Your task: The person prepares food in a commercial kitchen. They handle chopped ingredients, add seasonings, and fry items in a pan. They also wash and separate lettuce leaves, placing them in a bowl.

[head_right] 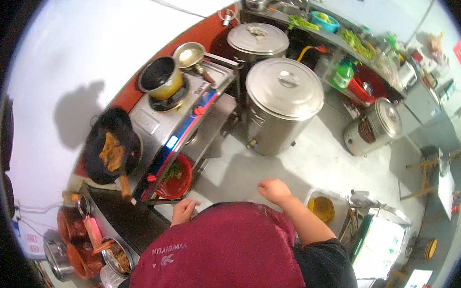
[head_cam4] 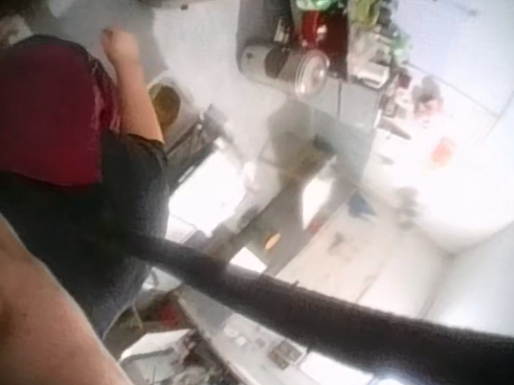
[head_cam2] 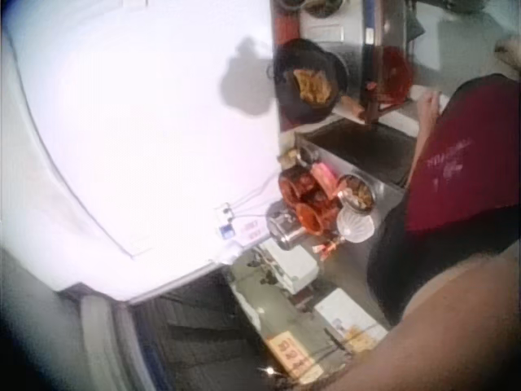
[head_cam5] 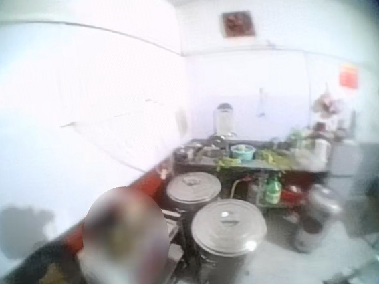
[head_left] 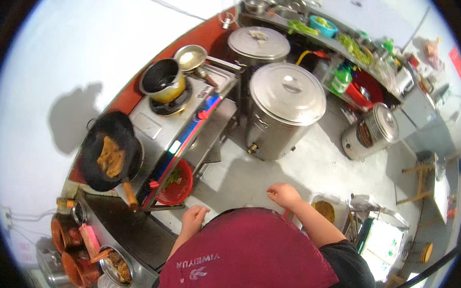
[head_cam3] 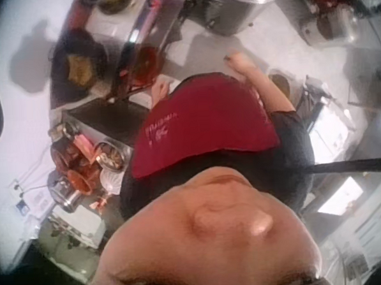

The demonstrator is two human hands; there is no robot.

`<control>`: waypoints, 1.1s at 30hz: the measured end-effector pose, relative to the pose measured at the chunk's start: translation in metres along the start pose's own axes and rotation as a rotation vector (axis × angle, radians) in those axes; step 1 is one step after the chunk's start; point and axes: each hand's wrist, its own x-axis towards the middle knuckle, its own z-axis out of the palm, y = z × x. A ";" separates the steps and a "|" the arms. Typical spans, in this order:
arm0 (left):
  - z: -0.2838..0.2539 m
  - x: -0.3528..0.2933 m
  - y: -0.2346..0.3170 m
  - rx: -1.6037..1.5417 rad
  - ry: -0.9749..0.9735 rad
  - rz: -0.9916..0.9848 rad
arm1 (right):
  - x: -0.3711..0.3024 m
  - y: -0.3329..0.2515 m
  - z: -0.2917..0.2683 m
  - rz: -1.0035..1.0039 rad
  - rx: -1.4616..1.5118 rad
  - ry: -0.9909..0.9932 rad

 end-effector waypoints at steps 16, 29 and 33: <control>0.139 0.235 0.099 0.247 -0.324 0.251 | 0.024 0.186 -0.104 0.316 0.355 0.201; 0.185 0.243 -0.072 -0.092 -0.021 -0.718 | 0.098 0.252 -0.154 0.521 0.282 -0.309; 0.195 0.224 -0.136 -0.480 0.397 -0.903 | 0.143 0.278 -0.158 0.350 0.257 -0.363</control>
